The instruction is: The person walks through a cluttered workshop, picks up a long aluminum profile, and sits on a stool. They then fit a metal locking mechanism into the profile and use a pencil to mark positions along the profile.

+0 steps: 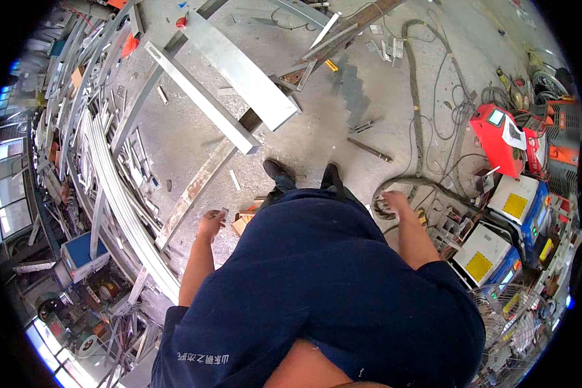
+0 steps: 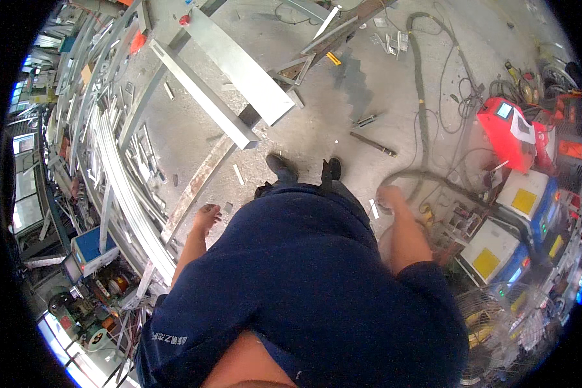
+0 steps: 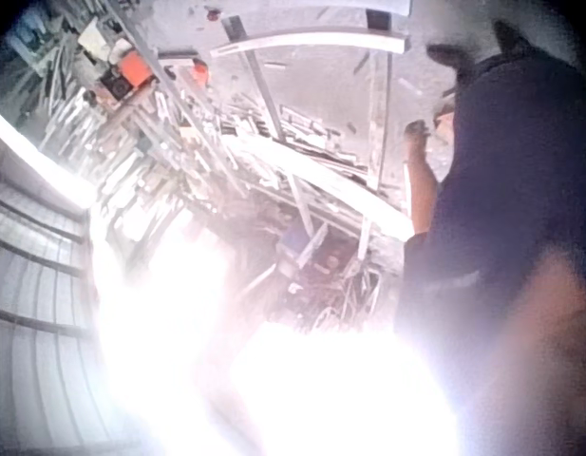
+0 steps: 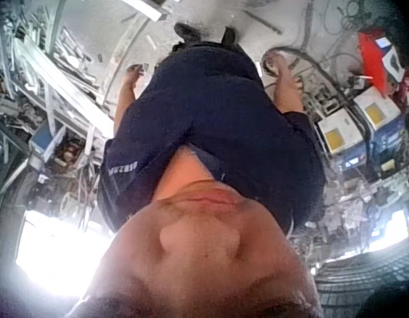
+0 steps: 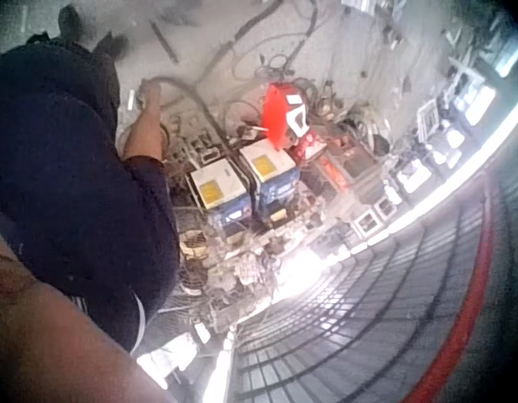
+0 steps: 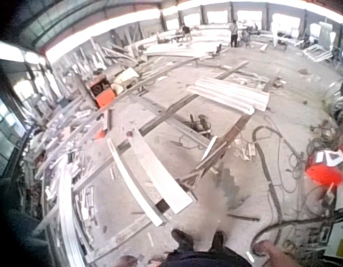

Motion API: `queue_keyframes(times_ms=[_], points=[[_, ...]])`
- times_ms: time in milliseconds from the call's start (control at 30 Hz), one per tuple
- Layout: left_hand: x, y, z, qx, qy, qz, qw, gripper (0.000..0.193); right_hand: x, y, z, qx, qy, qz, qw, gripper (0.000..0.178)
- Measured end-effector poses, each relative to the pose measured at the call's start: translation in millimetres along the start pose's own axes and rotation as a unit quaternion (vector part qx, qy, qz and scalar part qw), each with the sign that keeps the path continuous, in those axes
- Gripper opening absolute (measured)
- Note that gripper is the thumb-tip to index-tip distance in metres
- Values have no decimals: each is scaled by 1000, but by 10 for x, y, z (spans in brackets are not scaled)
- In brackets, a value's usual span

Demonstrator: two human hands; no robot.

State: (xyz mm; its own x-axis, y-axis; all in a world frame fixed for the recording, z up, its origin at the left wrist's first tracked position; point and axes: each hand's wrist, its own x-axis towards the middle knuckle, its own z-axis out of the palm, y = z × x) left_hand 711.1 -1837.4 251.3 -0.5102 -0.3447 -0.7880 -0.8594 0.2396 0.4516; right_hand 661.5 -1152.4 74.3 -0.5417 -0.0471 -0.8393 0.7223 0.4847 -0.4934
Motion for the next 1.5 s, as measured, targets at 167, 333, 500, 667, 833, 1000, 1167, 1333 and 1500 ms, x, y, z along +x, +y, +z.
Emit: queue_keyframes(times_ms=[167,333,500,667,833,1000,1167,1333,1500], points=[[50,-407,-40,39,-17,-46,998,35,-367,-177,23,173,7,83,981,32],[-82,-282,-5,53,-4,-94,994,34,-401,-324,-13,194,42,140,970,32],[-138,-289,41,52,12,-79,995,39,-181,-314,23,208,23,89,974,29],[-182,-332,128,34,-2,-48,998,37,207,-2,52,3,67,-35,997,26],[-375,-340,129,53,13,-60,997,34,143,-348,138,89,63,8,994,29],[-541,-552,133,34,34,-86,995,36,35,-581,158,127,34,48,990,34],[-706,-692,181,23,18,-114,993,36,151,-667,155,59,17,44,997,36],[-544,-866,176,-22,24,-115,993,36,416,-741,185,-11,-12,-8,1000,28],[12,-759,147,26,12,-74,997,40,574,-942,125,-20,4,-5,1000,26]])
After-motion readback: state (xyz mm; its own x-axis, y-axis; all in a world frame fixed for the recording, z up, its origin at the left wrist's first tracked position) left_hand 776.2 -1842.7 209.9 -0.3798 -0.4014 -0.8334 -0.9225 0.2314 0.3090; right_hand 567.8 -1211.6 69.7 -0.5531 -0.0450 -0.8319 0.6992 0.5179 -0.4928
